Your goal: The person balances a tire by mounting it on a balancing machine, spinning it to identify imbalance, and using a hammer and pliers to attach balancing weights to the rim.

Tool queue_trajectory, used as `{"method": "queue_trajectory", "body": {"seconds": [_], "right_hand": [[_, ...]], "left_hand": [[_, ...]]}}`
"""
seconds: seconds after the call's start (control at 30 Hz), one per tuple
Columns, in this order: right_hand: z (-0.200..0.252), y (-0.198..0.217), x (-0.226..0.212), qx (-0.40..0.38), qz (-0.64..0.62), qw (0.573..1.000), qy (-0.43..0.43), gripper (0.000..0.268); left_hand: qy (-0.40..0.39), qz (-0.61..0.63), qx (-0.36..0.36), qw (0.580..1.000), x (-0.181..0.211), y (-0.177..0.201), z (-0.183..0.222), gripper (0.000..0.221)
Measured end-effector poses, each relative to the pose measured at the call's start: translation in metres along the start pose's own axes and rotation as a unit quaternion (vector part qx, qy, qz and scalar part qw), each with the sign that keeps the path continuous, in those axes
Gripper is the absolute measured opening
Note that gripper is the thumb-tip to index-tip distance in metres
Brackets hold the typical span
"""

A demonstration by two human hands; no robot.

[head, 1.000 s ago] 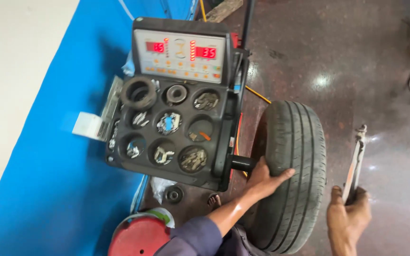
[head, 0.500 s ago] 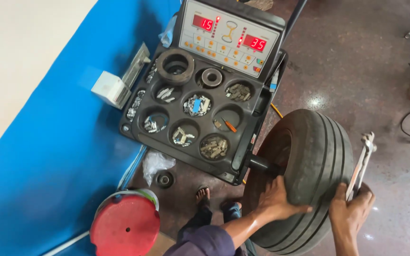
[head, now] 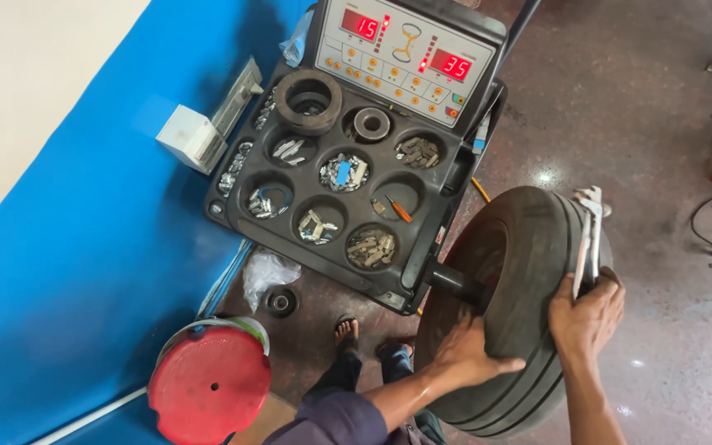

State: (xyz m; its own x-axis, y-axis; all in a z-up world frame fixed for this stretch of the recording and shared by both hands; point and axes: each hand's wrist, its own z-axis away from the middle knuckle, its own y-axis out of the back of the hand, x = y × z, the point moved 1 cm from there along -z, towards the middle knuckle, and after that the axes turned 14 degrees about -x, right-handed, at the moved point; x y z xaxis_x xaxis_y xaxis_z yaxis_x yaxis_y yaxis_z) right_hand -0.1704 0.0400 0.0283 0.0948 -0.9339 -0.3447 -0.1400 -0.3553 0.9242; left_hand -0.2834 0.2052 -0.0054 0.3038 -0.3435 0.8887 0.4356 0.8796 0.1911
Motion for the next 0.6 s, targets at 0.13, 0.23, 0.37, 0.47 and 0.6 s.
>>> {"method": "queue_trajectory", "body": {"seconds": [0.13, 0.23, 0.37, 0.47, 0.6], "right_hand": [[0.002, 0.004, -0.011, -0.009, 0.001, 1.0, 0.011, 0.041], [0.004, 0.008, -0.014, -0.022, -0.002, 1.0, -0.001, 0.042], [0.002, 0.01, -0.017, -0.029, -0.008, 0.999, -0.008, 0.044], [-0.002, 0.012, -0.018, -0.034, -0.011, 0.999, -0.016, 0.045], [-0.003, 0.015, -0.025, -0.042, -0.012, 0.999, -0.019, 0.048]], "left_hand": [[0.013, 0.038, -0.01, 0.999, 0.023, 0.019, -0.021, 0.099], [-0.007, 0.063, 0.007, 0.998, 0.03, 0.026, -0.032, 0.093], [0.014, 0.073, -0.01, 0.997, 0.03, 0.03, -0.037, 0.099], [0.037, 0.079, -0.05, 0.995, 0.02, 0.029, -0.035, 0.107], [0.03, 0.075, -0.071, 0.994, 0.002, 0.021, -0.03, 0.119]]}}
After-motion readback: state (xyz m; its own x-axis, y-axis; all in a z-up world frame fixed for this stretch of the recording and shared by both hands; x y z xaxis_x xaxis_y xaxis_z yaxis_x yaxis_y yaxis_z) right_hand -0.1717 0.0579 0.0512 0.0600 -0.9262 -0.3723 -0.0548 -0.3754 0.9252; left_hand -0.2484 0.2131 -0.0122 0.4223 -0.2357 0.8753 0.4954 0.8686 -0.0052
